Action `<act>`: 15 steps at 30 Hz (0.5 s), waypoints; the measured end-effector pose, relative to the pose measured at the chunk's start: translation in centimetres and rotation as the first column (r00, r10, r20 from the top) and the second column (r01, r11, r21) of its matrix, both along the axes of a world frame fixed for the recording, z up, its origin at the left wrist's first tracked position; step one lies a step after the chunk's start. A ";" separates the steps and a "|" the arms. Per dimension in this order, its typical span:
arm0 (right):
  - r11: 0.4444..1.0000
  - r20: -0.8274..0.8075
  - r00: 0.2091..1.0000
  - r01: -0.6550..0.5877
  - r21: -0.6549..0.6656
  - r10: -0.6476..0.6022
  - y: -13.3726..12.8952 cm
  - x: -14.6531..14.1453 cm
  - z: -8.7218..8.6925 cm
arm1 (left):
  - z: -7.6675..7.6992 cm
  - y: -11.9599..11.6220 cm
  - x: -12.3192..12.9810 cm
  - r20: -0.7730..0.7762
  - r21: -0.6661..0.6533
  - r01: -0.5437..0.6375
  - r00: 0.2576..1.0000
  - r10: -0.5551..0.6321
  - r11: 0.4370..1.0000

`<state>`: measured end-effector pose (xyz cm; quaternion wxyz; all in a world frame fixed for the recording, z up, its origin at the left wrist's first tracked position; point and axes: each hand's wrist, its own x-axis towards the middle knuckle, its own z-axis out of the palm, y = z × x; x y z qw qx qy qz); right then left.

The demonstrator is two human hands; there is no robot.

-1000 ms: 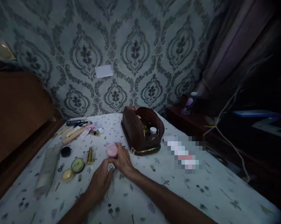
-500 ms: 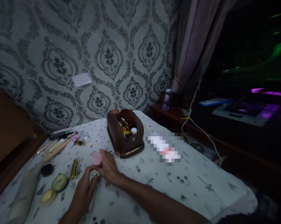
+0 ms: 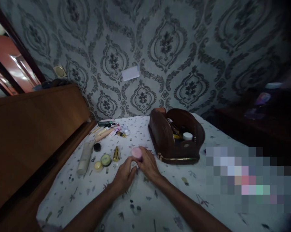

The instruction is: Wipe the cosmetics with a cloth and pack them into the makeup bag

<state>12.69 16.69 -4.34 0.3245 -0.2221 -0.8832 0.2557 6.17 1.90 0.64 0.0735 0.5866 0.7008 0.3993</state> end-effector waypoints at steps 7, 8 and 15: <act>1.000 0.006 1.000 -0.028 0.004 0.028 0.1 0.1 0.1 | 0.0 0.1 0.0 -0.016 -0.007 0.000 1.000 0.000 1.000; 1.000 0.001 1.000 -0.023 0.009 0.023 0.1 0.1 0.1 | 0.0 0.1 0.0 -0.015 -0.006 0.000 1.000 0.000 1.000; 0.997 -0.061 0.997 0.049 0.058 -0.046 -0.1 -0.4 -0.6 | 0.2 0.1 0.2 -0.029 0.005 0.004 1.000 -0.004 1.000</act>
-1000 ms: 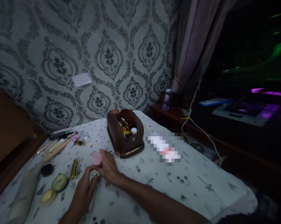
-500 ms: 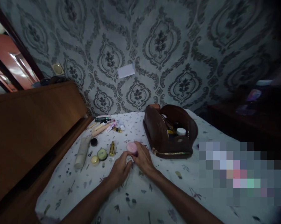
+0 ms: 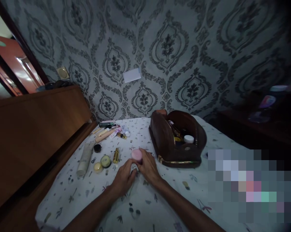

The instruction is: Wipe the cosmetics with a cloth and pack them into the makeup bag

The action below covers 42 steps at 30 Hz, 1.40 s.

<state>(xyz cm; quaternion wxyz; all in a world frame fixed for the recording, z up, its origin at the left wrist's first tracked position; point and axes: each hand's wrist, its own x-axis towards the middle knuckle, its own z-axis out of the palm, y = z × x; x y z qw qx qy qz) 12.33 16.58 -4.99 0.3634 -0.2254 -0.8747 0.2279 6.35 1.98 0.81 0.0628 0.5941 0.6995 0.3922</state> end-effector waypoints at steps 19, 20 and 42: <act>0.999 -0.062 0.997 -0.039 0.001 0.039 0.3 0.0 -0.4 | 0.3 0.2 0.1 0.003 -0.016 0.012 1.000 -0.012 1.000; 0.999 -0.071 0.997 -0.039 0.001 0.039 0.3 0.0 -0.4 | 0.3 0.2 0.1 0.001 -0.020 0.013 1.000 -0.013 1.000; 0.997 -0.077 0.994 -0.080 0.007 0.081 0.8 0.6 -1.0 | 1.1 0.2 0.0 0.074 -0.065 0.068 0.995 -0.063 0.996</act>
